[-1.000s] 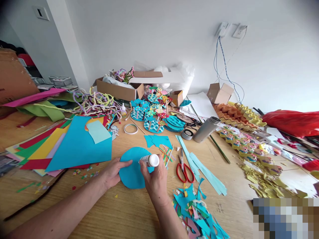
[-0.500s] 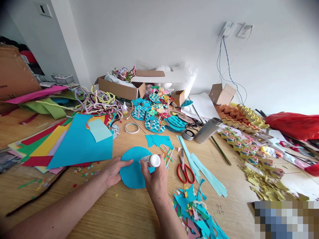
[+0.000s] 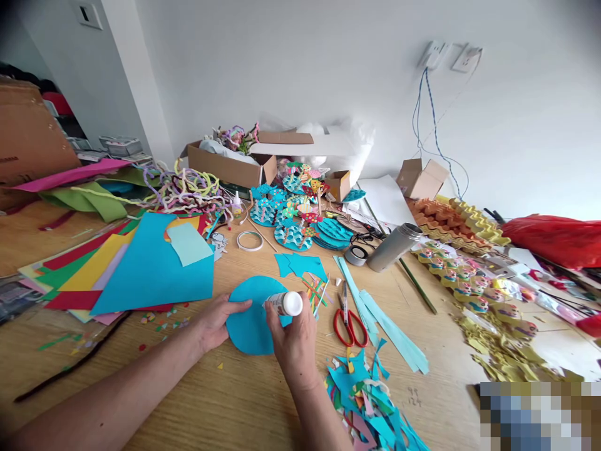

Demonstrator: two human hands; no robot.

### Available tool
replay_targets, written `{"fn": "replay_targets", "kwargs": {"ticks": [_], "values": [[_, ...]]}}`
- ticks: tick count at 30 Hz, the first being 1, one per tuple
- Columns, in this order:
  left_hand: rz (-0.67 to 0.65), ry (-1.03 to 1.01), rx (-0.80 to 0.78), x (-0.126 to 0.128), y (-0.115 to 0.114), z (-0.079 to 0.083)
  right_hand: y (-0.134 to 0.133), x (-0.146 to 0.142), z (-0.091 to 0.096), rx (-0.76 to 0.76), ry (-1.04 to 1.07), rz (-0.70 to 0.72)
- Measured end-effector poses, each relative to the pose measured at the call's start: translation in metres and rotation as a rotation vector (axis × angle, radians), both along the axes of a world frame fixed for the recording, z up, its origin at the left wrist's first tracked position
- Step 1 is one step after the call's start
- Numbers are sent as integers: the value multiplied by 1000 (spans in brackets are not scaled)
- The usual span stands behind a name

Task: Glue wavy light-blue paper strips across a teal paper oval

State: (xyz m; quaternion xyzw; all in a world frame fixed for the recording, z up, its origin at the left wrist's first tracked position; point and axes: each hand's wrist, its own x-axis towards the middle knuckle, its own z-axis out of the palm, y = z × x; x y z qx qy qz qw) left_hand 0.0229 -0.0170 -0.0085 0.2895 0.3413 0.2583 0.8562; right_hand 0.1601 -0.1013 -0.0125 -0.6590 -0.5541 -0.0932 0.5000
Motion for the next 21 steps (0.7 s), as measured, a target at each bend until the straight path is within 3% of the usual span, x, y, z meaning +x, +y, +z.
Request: {"fn": "replay_targets", "kwargs": {"ticks": [21], "values": [[-14, -20, -9, 1, 2, -2, 0, -1, 2, -14, 16, 5]]}}
